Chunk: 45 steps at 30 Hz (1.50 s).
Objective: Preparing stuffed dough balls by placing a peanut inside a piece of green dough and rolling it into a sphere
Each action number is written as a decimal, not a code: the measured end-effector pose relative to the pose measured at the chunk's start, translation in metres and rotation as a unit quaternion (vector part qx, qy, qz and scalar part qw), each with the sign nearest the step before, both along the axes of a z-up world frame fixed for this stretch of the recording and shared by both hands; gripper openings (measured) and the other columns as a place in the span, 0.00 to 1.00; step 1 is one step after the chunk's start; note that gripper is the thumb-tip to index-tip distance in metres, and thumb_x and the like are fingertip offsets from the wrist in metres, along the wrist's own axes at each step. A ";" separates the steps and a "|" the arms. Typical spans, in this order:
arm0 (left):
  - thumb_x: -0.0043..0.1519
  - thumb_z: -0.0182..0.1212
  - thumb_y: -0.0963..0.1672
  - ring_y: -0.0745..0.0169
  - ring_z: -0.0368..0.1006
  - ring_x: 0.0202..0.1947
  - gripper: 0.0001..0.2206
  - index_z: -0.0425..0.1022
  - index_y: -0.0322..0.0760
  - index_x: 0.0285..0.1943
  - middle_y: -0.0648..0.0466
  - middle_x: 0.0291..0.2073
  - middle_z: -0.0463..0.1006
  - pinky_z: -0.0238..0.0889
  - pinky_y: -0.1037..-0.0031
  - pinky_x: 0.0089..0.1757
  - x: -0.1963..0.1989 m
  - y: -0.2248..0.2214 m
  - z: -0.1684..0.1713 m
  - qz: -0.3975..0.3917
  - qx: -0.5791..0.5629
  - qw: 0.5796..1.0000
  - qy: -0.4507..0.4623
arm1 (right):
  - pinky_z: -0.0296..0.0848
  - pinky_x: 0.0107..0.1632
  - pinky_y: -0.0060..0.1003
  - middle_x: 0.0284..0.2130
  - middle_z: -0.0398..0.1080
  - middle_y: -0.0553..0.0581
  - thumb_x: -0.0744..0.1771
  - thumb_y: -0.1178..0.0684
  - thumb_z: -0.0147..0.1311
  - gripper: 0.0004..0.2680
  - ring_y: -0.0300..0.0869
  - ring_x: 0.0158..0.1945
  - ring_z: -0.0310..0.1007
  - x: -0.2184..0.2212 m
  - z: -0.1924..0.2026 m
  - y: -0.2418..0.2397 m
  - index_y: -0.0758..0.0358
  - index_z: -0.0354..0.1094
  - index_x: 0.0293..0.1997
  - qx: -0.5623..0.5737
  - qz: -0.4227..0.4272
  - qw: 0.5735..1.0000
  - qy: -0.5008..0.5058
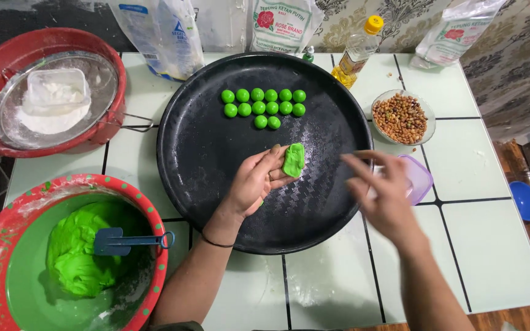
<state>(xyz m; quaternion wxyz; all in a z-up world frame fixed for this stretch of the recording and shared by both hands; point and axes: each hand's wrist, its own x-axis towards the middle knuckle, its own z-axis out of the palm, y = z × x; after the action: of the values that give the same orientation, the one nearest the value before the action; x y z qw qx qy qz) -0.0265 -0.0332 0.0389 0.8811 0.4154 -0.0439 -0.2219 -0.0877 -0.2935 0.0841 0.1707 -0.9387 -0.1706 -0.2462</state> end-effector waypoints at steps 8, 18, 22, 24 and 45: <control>0.71 0.48 0.52 0.38 0.74 0.55 0.28 0.64 0.20 0.68 0.29 0.55 0.75 0.67 0.48 0.53 -0.002 0.011 0.014 0.020 0.033 0.999 -0.021 | 0.57 0.62 0.50 0.65 0.61 0.65 0.70 0.35 0.47 0.20 0.60 0.59 0.59 0.015 0.008 0.080 0.50 0.67 0.67 -0.059 0.113 0.989 -0.070; 0.71 0.48 0.52 0.42 0.76 0.52 0.28 0.65 0.20 0.67 0.30 0.52 0.76 0.67 0.49 0.53 0.003 0.016 0.003 0.032 0.032 0.998 -0.049 | 0.59 0.63 0.53 0.67 0.59 0.69 0.70 0.38 0.48 0.20 0.64 0.64 0.59 0.018 0.010 0.090 0.49 0.65 0.69 -0.068 0.142 0.986 -0.061; 0.72 0.47 0.53 0.41 0.76 0.52 0.29 0.66 0.19 0.67 0.29 0.51 0.77 0.67 0.50 0.52 -0.002 0.017 0.023 0.024 0.042 0.998 -0.050 | 0.58 0.65 0.56 0.68 0.57 0.71 0.71 0.40 0.48 0.19 0.66 0.66 0.58 0.027 0.009 0.090 0.49 0.63 0.71 -0.073 0.125 0.987 -0.075; 0.71 0.47 0.52 0.40 0.76 0.52 0.28 0.65 0.19 0.67 0.29 0.51 0.77 0.67 0.49 0.52 -0.002 0.018 0.025 0.032 0.046 0.997 -0.050 | 0.58 0.65 0.57 0.68 0.58 0.71 0.70 0.38 0.49 0.19 0.66 0.66 0.59 0.025 0.006 0.094 0.47 0.65 0.69 -0.068 0.136 0.986 -0.071; 0.71 0.51 0.51 0.38 0.74 0.54 0.25 0.69 0.21 0.65 0.30 0.53 0.75 0.68 0.52 0.54 0.005 0.021 0.007 0.099 0.030 0.989 -0.104 | 0.81 0.38 0.41 0.42 0.69 0.64 0.66 0.59 0.64 0.09 0.53 0.39 0.78 0.067 -0.008 0.112 0.66 0.73 0.50 0.268 0.117 0.954 0.056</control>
<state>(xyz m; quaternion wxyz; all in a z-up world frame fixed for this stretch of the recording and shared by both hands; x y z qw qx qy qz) -0.0213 -0.0123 0.0459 0.8764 0.4649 -0.0873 -0.0906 -0.0203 -0.1812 0.0762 0.4535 -0.8440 -0.1973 -0.2077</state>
